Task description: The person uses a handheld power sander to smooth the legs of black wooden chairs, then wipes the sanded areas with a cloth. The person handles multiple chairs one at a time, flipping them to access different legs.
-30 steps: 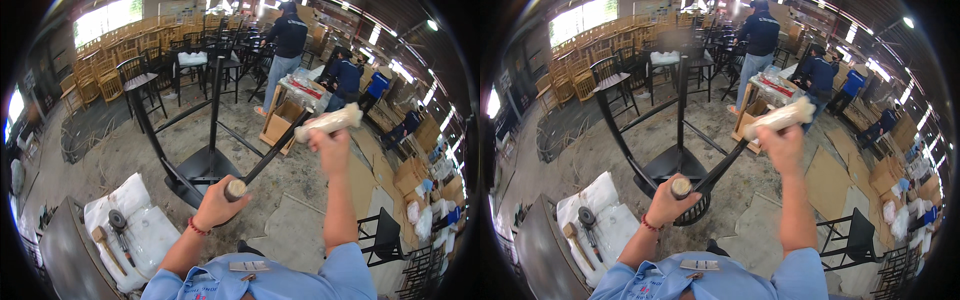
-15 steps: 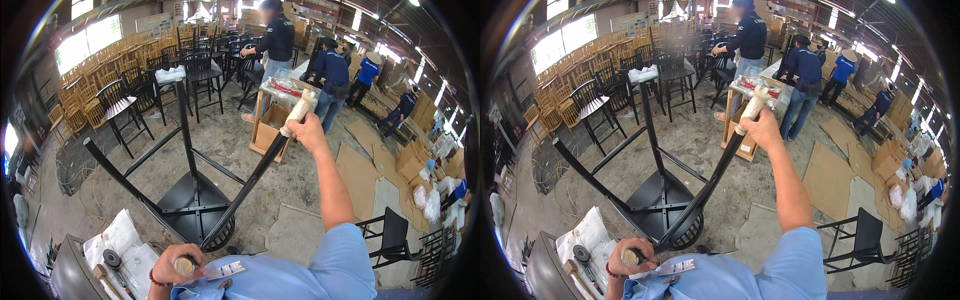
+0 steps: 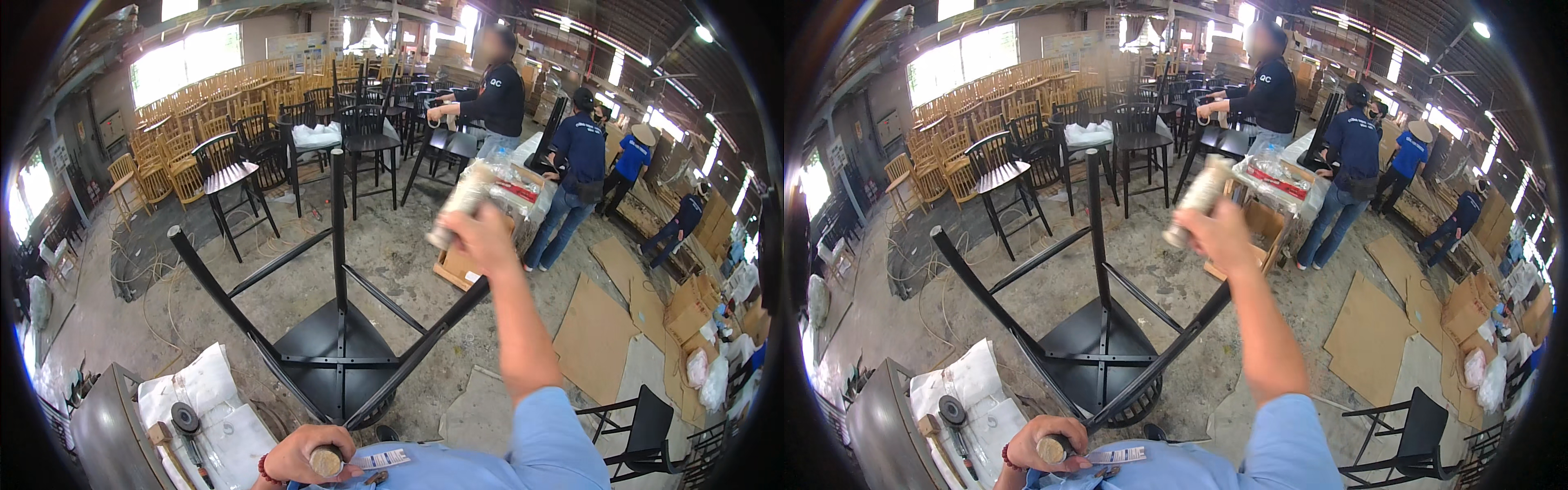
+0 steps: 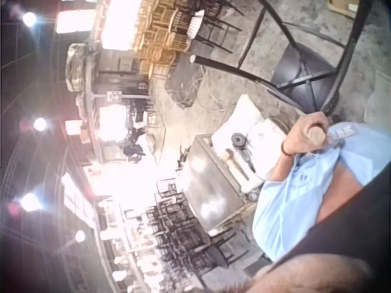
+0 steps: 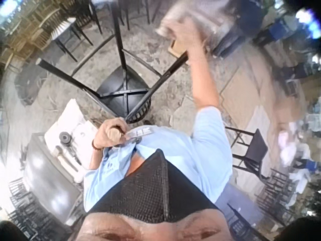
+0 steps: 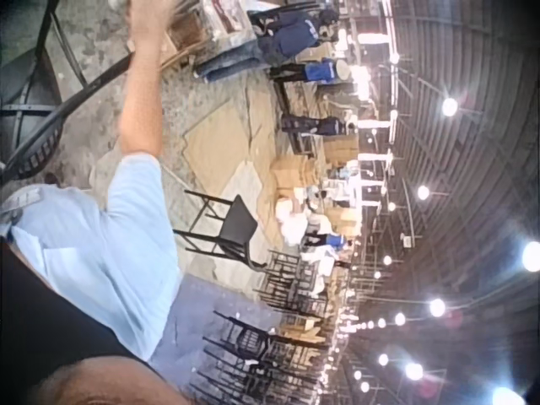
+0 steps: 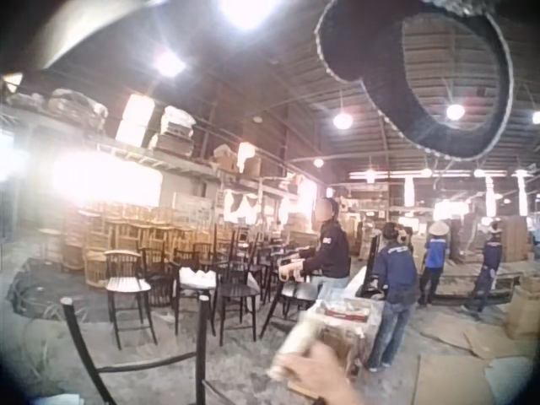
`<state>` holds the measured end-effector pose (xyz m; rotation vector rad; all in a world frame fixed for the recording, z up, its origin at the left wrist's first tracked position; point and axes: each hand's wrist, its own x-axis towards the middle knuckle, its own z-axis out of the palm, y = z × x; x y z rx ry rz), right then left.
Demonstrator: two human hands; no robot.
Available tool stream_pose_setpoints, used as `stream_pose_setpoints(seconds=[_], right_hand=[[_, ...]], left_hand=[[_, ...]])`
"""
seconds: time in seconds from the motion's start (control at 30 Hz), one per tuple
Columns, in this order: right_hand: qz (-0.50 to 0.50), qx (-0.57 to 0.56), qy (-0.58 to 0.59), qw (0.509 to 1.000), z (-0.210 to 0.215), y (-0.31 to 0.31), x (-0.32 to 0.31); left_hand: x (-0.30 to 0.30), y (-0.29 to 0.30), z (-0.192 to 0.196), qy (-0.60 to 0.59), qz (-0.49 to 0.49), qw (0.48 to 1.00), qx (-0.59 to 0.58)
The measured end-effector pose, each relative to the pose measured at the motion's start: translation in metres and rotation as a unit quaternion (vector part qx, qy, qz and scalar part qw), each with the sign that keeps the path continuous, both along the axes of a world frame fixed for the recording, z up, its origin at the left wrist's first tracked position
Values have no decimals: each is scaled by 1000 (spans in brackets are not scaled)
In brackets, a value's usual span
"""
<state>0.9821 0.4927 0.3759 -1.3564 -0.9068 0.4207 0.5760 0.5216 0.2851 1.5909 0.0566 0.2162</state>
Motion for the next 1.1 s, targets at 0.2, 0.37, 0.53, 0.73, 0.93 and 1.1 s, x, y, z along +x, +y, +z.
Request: stream_pose_setpoints(seconds=[0.2, 0.37, 0.53, 0.73, 0.93, 1.1], right_hand=[[10, -95, 157, 983, 27, 129, 72], [43, -36, 228, 972, 28, 145, 70], [115, -60, 174, 976, -89, 101, 17], [149, -104, 277, 944, -199, 24, -68], [156, -73, 199, 965, -214, 5, -80], [78, 23, 109, 991, -219, -11, -105]], left_hand=[[3, -3, 3, -35, 7, 999, 31], [-2, -4, 0, -10, 26, 999, 40], [1, 2, 5, -71, -14, 997, 20], [10, 38, -62, 36, 242, 969, 37], [43, 73, -145, 152, 281, 891, 322], [33, 64, -192, 194, 221, 840, 456]])
